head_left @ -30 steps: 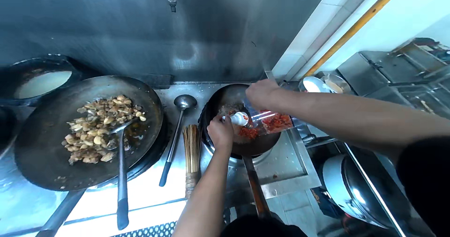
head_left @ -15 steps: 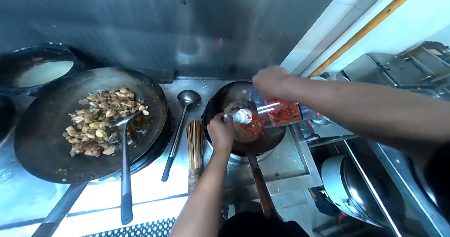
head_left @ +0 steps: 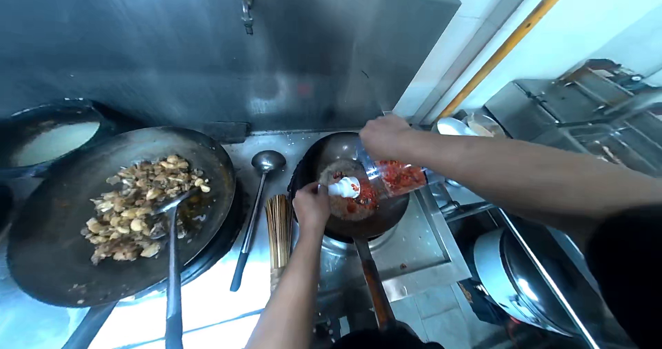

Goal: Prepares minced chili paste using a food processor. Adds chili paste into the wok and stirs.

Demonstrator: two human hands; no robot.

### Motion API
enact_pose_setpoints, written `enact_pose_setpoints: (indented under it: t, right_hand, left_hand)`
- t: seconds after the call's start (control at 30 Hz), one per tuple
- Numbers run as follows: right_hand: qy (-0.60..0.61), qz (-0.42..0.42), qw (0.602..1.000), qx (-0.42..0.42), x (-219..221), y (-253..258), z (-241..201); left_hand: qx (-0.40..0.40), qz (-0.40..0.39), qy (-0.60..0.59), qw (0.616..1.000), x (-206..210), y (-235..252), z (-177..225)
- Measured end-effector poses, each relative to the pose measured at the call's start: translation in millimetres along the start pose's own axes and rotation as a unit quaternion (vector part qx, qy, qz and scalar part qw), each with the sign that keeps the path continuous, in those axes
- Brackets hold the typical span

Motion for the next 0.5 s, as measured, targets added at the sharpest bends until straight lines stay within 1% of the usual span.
enact_pose_setpoints:
  t: [0.07,0.13,0.2,0.27,0.33,0.4,0.47,0.5]
  right_hand:
    - [0.001,0.023,1.000,-0.004,-8,-9,8]
    - [-0.003,0.042,0.999,0.008,-10,-8,16]
    - [0.009,0.021,1.000,0.021,10,-6,25]
    - [0.004,0.021,0.999,0.033,4,-9,30]
    - [0.002,0.014,0.999,0.042,11,-18,32]
    - [0.014,-0.001,0.998,0.054,17,-15,41]
    - [0.011,-0.007,0.998,0.054,15,-16,47]
    - [0.008,-0.011,0.999,0.052,16,-19,47]
  left_hand:
    - [-0.003,-0.001,-0.015,1.000,2,-7,-4]
    - [0.004,0.010,-0.033,0.999,2,-4,-2]
    - [0.013,0.007,-0.035,0.999,2,-10,5]
    - [0.013,0.016,-0.044,0.999,-5,-1,6]
    - [-0.013,0.014,-0.063,0.998,1,-7,-15]
    - [-0.041,0.001,-0.084,0.996,9,-2,-21]
    - [-0.084,0.013,-0.146,0.986,14,-1,-22]
    - [-0.113,0.027,-0.195,0.974,14,-6,-25]
Point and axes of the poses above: each hand's wrist, its own y-axis towards the middle knuckle, its own x-axis out of the palm, z = x × y, the point moved 8 cm from there along y, towards the middle knuckle, and after that the axes turned 12 degrees about x, right-handed, at the moved point
